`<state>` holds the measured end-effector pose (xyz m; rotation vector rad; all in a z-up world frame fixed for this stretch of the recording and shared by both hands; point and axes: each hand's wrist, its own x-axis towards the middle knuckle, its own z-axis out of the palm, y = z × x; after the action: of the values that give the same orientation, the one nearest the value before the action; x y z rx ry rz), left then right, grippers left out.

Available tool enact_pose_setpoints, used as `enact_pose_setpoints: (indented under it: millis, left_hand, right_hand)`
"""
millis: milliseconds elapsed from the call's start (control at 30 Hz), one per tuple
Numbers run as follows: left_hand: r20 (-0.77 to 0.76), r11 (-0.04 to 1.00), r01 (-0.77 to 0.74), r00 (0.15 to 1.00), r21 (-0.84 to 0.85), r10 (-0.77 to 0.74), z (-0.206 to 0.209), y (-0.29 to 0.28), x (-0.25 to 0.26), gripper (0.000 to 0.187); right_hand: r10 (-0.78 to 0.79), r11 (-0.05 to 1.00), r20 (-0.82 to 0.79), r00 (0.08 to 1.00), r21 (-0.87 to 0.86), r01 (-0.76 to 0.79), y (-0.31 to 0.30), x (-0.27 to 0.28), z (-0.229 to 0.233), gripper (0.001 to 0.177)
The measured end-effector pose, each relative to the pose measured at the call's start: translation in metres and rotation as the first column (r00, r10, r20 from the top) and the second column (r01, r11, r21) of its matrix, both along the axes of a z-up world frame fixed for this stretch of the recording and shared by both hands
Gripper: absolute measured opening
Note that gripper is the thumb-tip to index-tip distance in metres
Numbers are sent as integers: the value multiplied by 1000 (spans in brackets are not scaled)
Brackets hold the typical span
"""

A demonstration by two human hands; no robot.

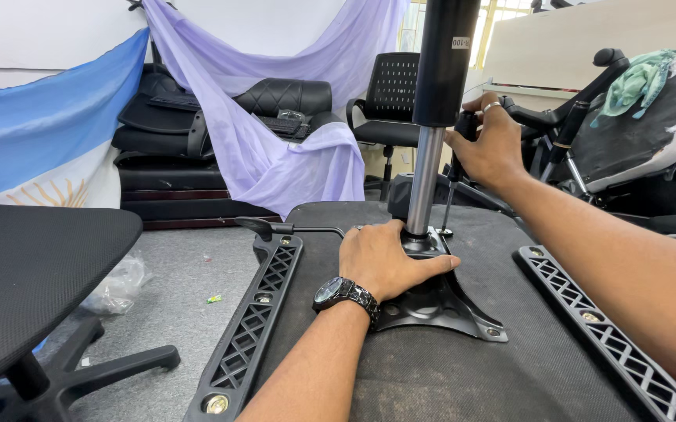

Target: The person assembles an office chair by attaching the seat to the base and then securing the backrest to the seat using a screwdriver. The person works on the floor, aligning parts and tightening screws to complete the assembly.

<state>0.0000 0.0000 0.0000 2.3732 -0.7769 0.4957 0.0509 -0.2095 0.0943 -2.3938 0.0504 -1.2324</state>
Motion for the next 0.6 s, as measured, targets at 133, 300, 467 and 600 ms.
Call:
enact_pose_setpoints:
  millis: [133,300,467,600]
  left_hand:
    - [14,1000,-3,1000,0,3,0,0,0,90]
    - [11,1000,-16,1000,18,16,1,0,1,91]
    - [21,1000,4,1000,-21,-4,-1,1,0,89]
    - [28,1000,-9,1000,7,8,0,1,0,91]
  right_hand:
    - [131,991,51,990,-9,-130,-23,13,-5,44]
    - [188,981,25,982,45,-189,-30,19,-6,44]
    - [56,998,-14,998,25,-56,-19,16,-1,46]
    - [18,997,-40,999,78,-15,-11,14,3,46]
